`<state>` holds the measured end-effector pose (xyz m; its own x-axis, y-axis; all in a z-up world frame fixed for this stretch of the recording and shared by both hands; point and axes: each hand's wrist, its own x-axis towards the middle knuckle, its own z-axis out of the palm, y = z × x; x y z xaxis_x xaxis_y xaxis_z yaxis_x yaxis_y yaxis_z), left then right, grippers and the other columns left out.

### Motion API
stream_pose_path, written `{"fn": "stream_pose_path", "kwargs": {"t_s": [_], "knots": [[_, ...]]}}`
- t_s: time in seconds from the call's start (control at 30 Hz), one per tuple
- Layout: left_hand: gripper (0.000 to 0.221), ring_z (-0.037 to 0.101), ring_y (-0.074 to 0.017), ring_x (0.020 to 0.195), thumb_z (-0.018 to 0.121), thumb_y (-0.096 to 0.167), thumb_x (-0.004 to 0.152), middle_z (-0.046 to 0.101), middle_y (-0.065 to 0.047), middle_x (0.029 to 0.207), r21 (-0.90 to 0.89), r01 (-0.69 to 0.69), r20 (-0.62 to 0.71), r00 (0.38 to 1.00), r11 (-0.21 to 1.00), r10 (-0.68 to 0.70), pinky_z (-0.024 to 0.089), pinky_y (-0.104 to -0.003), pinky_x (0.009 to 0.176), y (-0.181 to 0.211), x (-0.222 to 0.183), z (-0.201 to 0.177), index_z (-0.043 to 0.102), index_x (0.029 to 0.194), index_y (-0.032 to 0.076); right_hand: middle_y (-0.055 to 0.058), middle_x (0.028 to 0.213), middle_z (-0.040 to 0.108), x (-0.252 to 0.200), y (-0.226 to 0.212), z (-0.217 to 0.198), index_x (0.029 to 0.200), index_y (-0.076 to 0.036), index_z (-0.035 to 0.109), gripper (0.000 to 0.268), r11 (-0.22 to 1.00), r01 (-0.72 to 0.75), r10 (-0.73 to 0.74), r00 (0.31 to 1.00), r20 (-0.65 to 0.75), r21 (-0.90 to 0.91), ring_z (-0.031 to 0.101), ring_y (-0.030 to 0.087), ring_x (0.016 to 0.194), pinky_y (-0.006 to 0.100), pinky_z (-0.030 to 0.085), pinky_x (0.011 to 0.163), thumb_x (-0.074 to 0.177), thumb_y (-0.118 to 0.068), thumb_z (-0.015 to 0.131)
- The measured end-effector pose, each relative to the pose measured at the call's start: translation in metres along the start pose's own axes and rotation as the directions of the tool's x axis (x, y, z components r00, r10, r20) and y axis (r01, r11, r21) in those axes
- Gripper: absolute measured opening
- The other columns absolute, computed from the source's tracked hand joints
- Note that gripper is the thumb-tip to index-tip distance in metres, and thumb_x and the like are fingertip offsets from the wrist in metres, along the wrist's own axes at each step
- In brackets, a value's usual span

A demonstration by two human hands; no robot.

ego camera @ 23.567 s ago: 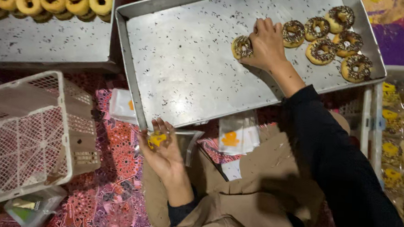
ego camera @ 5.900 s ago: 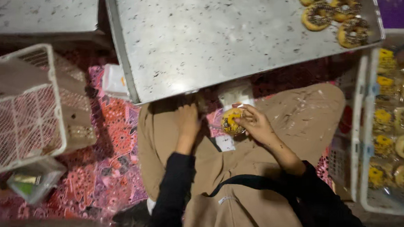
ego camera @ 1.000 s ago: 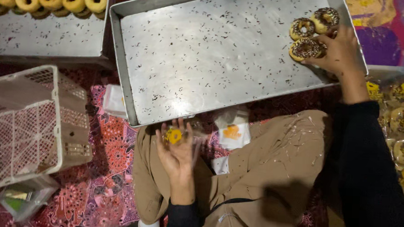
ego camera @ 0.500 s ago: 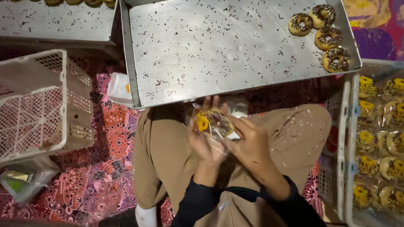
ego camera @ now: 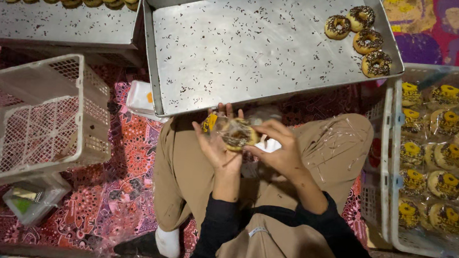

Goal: The person sits on the floor and repeatedly picks donuts from a metal tray, places them into small clear plastic bags, and sets the sealed bags into a white plastic crate. The process continues until the tray is nearly empty.

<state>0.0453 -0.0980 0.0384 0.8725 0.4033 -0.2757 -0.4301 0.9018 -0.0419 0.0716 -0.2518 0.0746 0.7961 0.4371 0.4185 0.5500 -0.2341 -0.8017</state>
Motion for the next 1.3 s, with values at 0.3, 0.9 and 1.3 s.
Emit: {"fn": "stream_pose_path", "kwargs": {"t_s": [0.3, 0.9, 1.3], "knots": [[0.057, 0.058, -0.0346, 0.124, 0.065, 0.058, 0.091, 0.063, -0.02, 0.126, 0.012, -0.002, -0.163, 0.987, 1.0, 0.004, 0.044, -0.059, 0.112, -0.01, 0.002, -0.013, 0.061, 0.118, 0.007, 0.009, 0.101, 0.071, -0.039, -0.027, -0.024, 0.113, -0.001, 0.075, 0.046, 0.998, -0.053, 0.056, 0.986, -0.156, 0.023, 0.069, 0.019, 0.088, 0.028, 0.057, 0.076, 0.071, -0.012, 0.092], [0.042, 0.048, -0.036, 0.14, 0.051, 0.03, 0.103, 0.05, -0.019, 0.151, 0.224, 0.037, 0.144, 0.987, 0.974, -0.07, 0.042, -0.052, 0.113, -0.015, -0.014, -0.012, 0.054, 0.14, 0.01, 0.004, 0.085, 0.063, 0.013, -0.053, -0.019, 0.107, -0.008, 0.08, 0.042, 0.922, 0.089, -0.122, 0.99, -0.067, -0.377, 0.056, 0.021, 0.079, 0.033, 0.047, 0.065, 0.068, -0.021, 0.091], [0.022, 0.048, -0.0401, 0.146, 0.05, 0.025, 0.109, 0.049, -0.016, 0.155, 0.404, -0.219, 0.223, 0.965, 0.888, 0.137, 0.035, -0.05, 0.122, 0.005, -0.014, -0.013, 0.052, 0.127, 0.011, 0.005, 0.092, 0.064, -0.002, -0.021, -0.026, 0.113, -0.007, 0.077, 0.042, 0.993, 0.055, -0.065, 0.994, -0.091, -0.108, 0.057, 0.018, 0.086, 0.032, 0.048, 0.072, 0.074, -0.016, 0.089]]}}
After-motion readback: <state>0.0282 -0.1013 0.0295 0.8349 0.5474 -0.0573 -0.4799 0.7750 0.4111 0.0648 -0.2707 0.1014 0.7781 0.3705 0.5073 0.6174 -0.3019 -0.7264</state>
